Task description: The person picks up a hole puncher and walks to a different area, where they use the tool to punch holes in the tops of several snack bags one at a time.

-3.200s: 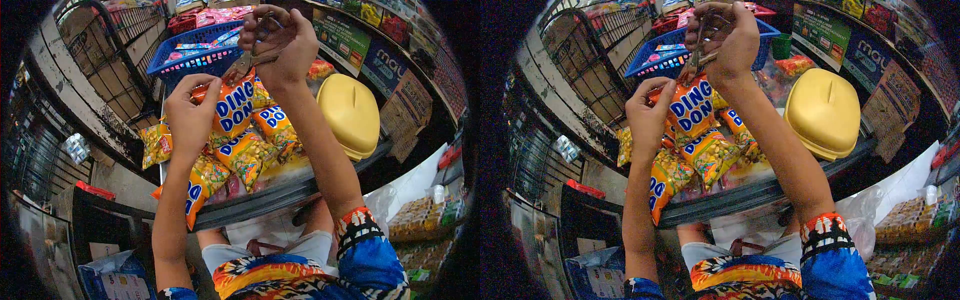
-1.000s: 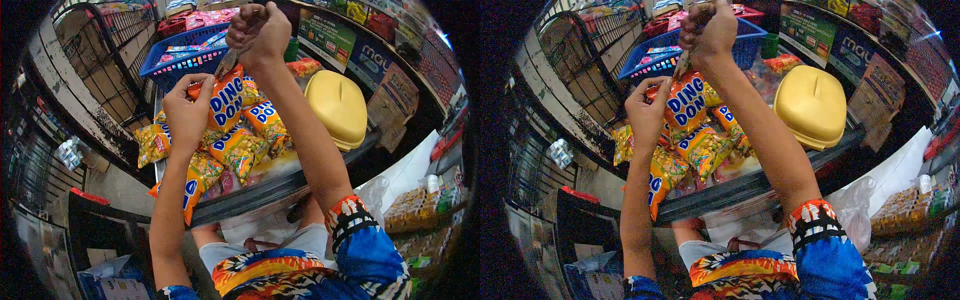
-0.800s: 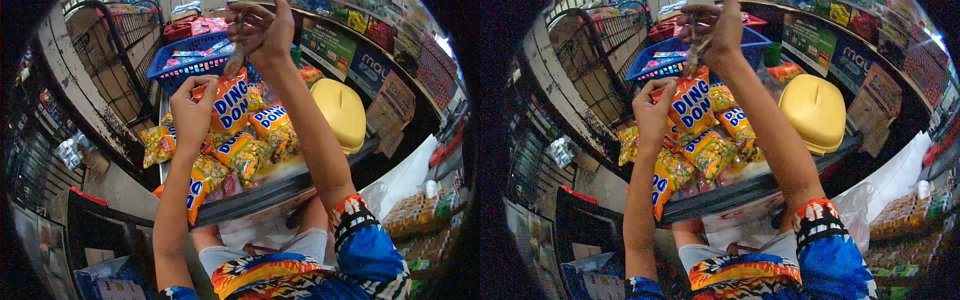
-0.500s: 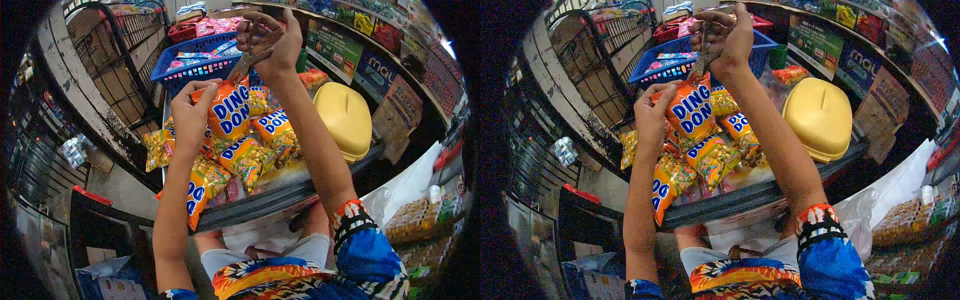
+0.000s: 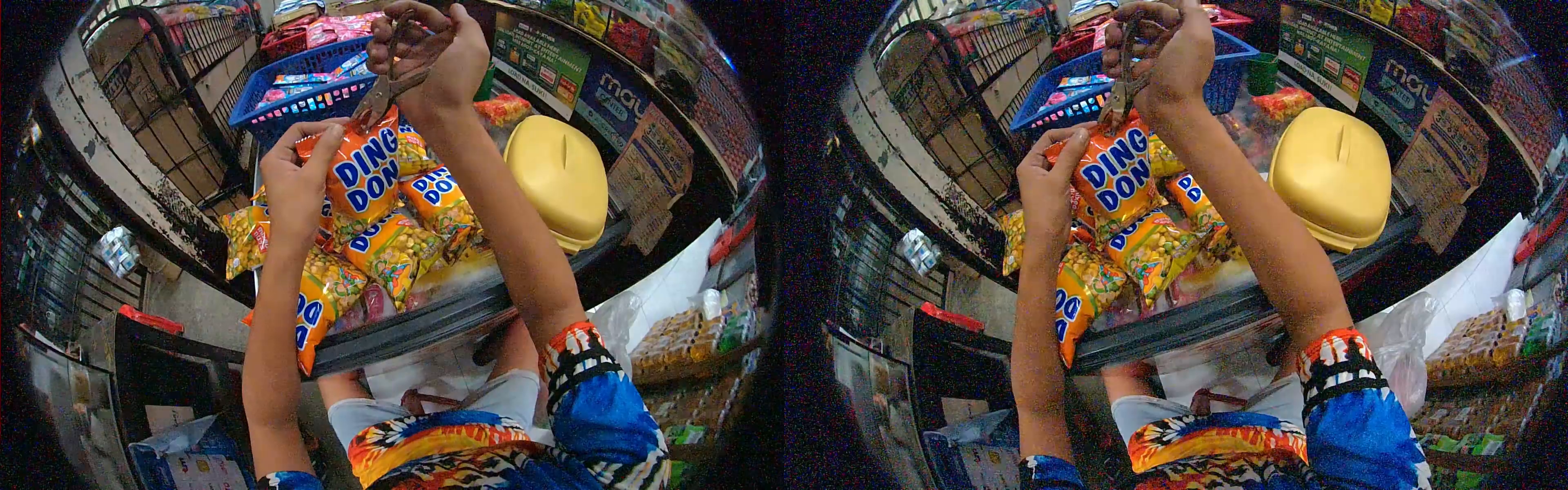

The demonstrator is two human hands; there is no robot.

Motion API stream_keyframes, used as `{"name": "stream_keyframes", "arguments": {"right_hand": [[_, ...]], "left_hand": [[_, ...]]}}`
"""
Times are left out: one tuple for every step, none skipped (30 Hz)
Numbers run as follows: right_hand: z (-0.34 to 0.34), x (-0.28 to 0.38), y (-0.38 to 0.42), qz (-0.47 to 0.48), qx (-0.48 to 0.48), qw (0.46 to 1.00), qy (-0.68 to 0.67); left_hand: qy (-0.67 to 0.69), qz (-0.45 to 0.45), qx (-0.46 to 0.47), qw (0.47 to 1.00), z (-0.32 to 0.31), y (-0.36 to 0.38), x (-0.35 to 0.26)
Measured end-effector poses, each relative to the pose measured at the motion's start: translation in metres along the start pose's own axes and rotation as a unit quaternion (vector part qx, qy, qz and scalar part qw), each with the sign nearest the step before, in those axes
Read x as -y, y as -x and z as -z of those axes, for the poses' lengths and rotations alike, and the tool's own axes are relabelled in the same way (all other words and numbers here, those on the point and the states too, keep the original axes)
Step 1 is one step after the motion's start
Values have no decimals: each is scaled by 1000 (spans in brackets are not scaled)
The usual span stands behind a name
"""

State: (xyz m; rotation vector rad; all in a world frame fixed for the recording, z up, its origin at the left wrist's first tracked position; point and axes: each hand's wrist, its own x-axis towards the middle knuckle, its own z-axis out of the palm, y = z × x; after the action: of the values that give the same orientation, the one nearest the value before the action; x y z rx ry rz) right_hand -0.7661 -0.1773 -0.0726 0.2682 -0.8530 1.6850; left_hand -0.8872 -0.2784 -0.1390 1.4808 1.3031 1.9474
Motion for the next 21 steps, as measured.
{"name": "stream_keyframes", "arguments": {"right_hand": [[-1,-1,-1,-1,0,1000,0],[-3,-3,-1,10,-7,1000,-1],[-5,-4,-1,21,-14,1000,-3],[-6,-3,0,20,-14,1000,-3],[-7,-3,1,16,-16,1000,8],[-7,-3,1,13,-17,1000,19],[-7,-3,2,12,-17,1000,19],[-7,-3,2,13,-15,1000,21],[-7,-3,2,14,-14,1000,22],[-7,-3,2,13,-13,1000,22],[-7,-4,1,18,-11,1000,20],[-7,-4,1,23,-9,1000,18],[-6,-4,0,23,-9,1000,18],[-6,-4,0,23,-1,1000,14],[-5,-4,0,23,6,1000,9],[-5,-4,-1,23,7,1000,9],[-4,-4,-1,24,10,1000,16],[-5,-3,0,25,14,999,24],[-6,-3,0,25,14,999,25],[-8,-4,0,31,0,999,22],[-8,-4,0,37,-14,999,19]], "left_hand": [[-14,4,-1,1000,0,0,0],[-28,8,-1,1000,1,1,-1],[-28,9,-2,1000,1,1,-1],[-32,-4,-7,999,1,1,-1],[-37,-17,-11,999,1,1,0],[-37,-17,-12,999,0,1,0],[-27,-17,-12,999,0,1,1],[-16,-18,-12,1000,0,0,2],[-17,-18,-13,1000,0,1,1],[-30,-17,-13,999,0,1,0],[-44,-16,-14,999,1,1,0],[-44,-16,-14,999,1,1,0],[-38,-15,-15,999,1,0,2],[-32,-15,-17,999,1,0,3],[-32,-15,-17,999,1,0,4],[-25,-15,-15,999,1,-1,5],[-17,-16,-13,1000,1,-1,5],[-17,-16,-14,1000,1,0,4],[-20,-13,-15,1000,0,0,3],[-23,-11,-16,1000,0,0,2],[-23,-11,-16,1000,0,0,2]]}}
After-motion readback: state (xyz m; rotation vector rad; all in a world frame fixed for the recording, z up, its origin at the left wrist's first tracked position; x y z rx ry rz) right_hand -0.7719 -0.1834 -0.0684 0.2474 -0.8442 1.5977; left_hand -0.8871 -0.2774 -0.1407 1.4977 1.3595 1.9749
